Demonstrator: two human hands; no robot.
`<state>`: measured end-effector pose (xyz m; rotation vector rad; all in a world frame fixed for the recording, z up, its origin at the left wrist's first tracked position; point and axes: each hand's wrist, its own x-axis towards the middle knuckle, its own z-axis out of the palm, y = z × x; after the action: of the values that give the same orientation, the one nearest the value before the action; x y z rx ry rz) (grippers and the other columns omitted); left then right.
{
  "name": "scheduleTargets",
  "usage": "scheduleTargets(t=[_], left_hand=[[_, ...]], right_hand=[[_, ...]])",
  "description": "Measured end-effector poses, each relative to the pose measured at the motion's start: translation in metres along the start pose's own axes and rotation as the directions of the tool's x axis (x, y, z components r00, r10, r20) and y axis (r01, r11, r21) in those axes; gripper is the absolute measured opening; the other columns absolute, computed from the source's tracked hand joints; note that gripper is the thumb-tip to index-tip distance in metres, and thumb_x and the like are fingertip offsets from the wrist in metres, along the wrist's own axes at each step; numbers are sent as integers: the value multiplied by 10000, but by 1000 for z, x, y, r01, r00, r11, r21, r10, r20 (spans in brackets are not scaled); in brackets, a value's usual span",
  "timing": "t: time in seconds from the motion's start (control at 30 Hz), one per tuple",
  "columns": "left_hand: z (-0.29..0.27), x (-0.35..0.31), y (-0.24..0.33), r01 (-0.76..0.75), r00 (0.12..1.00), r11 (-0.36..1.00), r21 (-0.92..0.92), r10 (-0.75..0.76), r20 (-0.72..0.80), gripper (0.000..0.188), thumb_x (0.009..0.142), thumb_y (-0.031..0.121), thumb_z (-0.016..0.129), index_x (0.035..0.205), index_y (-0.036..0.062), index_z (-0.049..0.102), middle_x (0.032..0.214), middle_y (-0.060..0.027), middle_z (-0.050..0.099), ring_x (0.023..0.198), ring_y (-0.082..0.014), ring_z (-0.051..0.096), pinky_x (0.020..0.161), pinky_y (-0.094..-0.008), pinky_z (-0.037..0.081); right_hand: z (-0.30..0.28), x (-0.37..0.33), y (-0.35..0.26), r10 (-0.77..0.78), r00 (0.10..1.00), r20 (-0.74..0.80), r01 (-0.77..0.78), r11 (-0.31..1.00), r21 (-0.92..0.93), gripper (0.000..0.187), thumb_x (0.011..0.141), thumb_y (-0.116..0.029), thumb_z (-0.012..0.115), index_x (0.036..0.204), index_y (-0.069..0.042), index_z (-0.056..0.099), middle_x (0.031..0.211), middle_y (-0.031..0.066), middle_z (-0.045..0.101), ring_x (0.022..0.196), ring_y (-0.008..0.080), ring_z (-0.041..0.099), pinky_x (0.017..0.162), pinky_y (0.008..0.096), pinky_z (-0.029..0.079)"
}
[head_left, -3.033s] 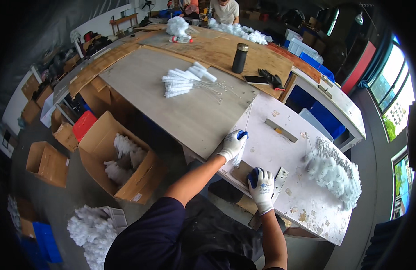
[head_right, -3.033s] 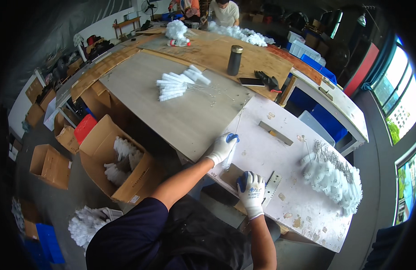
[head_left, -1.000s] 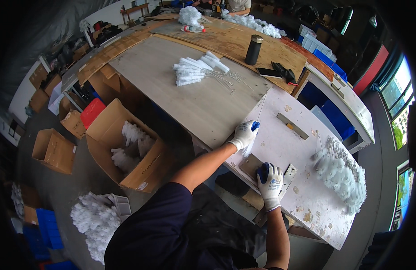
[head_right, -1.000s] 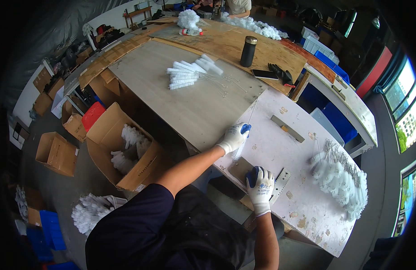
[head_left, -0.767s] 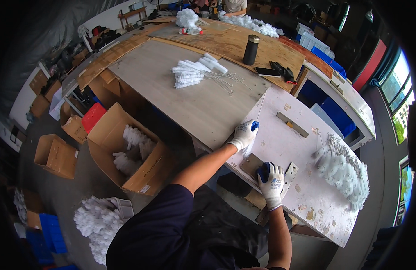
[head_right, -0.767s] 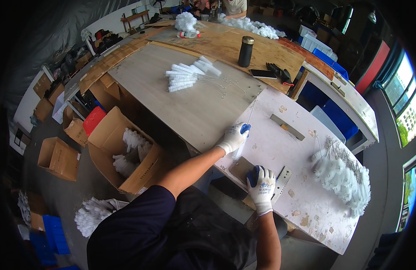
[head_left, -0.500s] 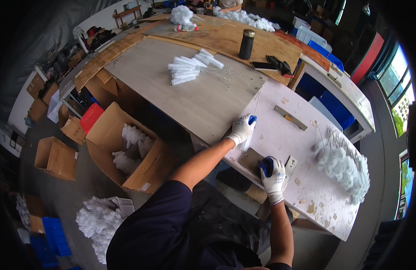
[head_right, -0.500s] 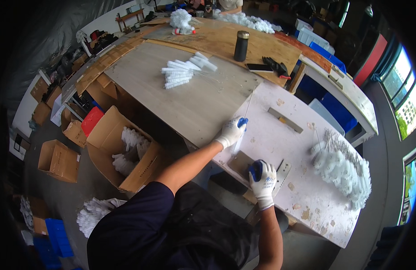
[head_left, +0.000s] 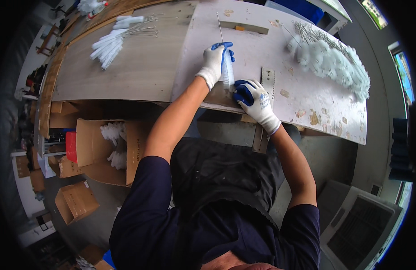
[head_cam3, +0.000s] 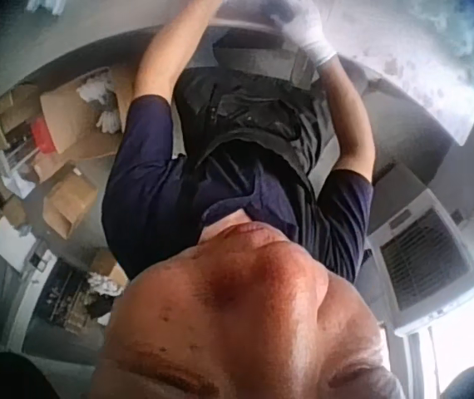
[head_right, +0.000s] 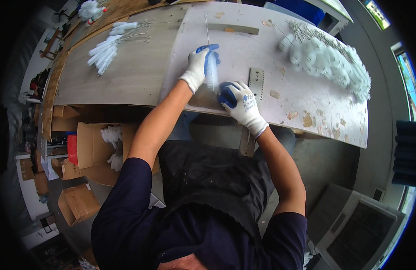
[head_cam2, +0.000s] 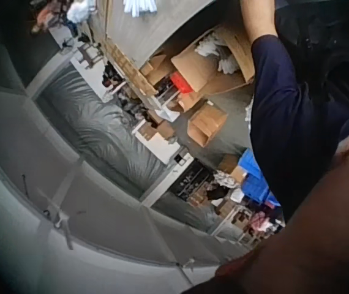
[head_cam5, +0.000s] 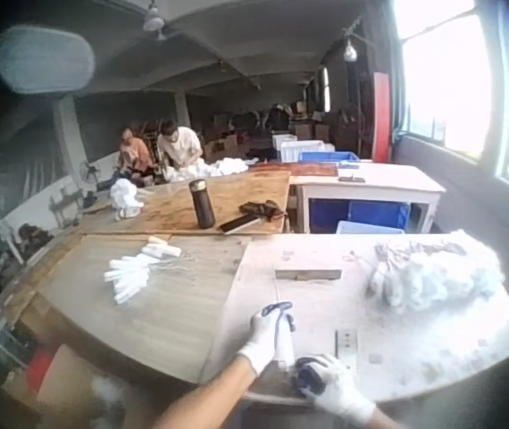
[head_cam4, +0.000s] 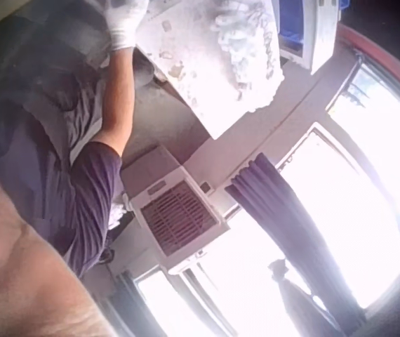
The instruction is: The person inserts white bristle heads onto metal rods using a wooden jig on a workbench. They repeatedly pick up a bristle head and a rod, align them in the jig, and push the head onto the rod. Finished brushes are placed into a cardboard box. The workspace contains multiple bristle heads, rods, and a pile of completed brushes.
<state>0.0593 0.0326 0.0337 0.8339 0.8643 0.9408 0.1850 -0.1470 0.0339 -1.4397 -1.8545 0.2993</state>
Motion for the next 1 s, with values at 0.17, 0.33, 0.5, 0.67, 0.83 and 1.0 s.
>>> scheduleTargets(t=[0.17, 0.33, 0.5, 0.67, 0.83, 1.0], left_hand=[[20, 3, -9, 36, 998, 999, -28, -34, 52, 295, 1014, 125, 506, 1136, 7, 747, 888, -111, 695, 720, -222, 667, 679, -338, 577], [24, -6, -8, 11, 995, 999, 35, -14, 97, 291, 1009, 107, 512, 1153, 5, 744, 864, -91, 679, 717, -197, 662, 664, -319, 574], [24, -8, -5, 4, 997, 998, 59, -9, 82, 275, 1002, 105, 530, 1126, 12, 757, 846, -69, 663, 702, -176, 642, 643, -306, 565], [24, -6, -9, -56, 997, 995, 84, 52, 49, 236, 984, 101, 553, 1047, 16, 764, 794, -82, 673, 622, -158, 622, 565, -310, 550], [24, -6, -10, -141, 990, 973, 181, 139, 28, 235, 979, 110, 560, 1022, 29, 777, 792, -74, 689, 630, -139, 622, 552, -285, 519], [25, -14, -13, -120, 992, 954, 274, 104, 72, 260, 982, 129, 556, 1089, 59, 784, 848, -39, 682, 717, -112, 592, 636, -262, 502]], right_hand=[[-2, -2, -4, 34, 999, 13, -34, 999, -32, 345, 719, -137, 785, 1044, -73, 687, 1184, 131, 677, 1130, 360, 605, 989, 451, 501], [2, -4, 4, 53, 999, -4, -53, 998, -22, 383, 695, -141, 806, 1052, -69, 684, 1191, 131, 676, 1138, 356, 605, 996, 452, 501], [4, -3, 4, 56, 998, 7, -56, 998, -40, 391, 686, -134, 810, 1050, -66, 683, 1196, 131, 675, 1149, 359, 600, 1012, 453, 494], [3, -2, 6, 42, 999, 15, -42, 999, -33, 395, 679, -123, 814, 1047, -67, 681, 1201, 131, 670, 1148, 362, 594, 1011, 463, 490], [4, -3, 6, 38, 999, 6, -38, 999, -8, 387, 664, -105, 816, 1024, -66, 681, 1198, 139, 668, 1141, 368, 591, 1002, 465, 489], [4, -3, 6, 48, 999, 13, -49, 999, 1, 352, 659, -92, 810, 983, -55, 677, 1190, 142, 669, 1133, 373, 591, 998, 465, 488]])
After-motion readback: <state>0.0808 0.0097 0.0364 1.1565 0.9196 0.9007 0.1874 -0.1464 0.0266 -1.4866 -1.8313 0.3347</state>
